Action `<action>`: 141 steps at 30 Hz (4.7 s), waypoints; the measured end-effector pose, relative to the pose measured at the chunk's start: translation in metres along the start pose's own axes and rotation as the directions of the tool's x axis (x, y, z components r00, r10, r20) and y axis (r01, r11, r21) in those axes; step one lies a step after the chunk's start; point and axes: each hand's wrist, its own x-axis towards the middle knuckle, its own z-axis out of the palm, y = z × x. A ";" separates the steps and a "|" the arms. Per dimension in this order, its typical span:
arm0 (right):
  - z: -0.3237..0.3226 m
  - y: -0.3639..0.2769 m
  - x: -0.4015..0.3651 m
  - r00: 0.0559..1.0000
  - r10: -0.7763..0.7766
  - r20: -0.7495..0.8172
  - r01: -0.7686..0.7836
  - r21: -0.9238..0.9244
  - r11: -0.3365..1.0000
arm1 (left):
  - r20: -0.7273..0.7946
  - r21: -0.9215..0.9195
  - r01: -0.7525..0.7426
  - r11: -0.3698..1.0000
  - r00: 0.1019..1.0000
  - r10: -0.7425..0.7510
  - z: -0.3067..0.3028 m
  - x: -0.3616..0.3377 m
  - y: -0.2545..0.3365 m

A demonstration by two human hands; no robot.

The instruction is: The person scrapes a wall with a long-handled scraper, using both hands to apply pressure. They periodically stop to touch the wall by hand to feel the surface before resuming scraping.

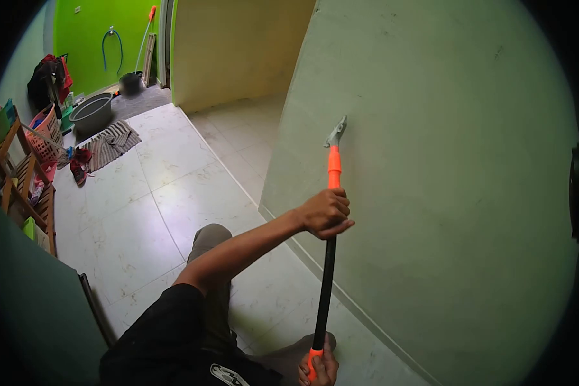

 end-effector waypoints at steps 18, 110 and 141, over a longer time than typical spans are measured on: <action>-0.036 0.030 -0.028 0.983 0.151 -0.100 -0.158 -0.062 0.986 | -0.126 -0.119 -0.118 0.986 0.987 0.102 0.055 -0.025 -0.004; -0.032 0.023 0.017 0.966 0.122 -0.227 -0.210 -0.423 0.881 | 0.160 -0.039 0.252 0.967 0.957 -0.243 0.100 -0.126 -0.010; 0.001 0.016 0.043 0.965 0.184 -0.189 -0.237 -0.312 0.920 | 0.166 -0.024 0.267 0.963 0.951 -0.260 0.067 -0.132 -0.035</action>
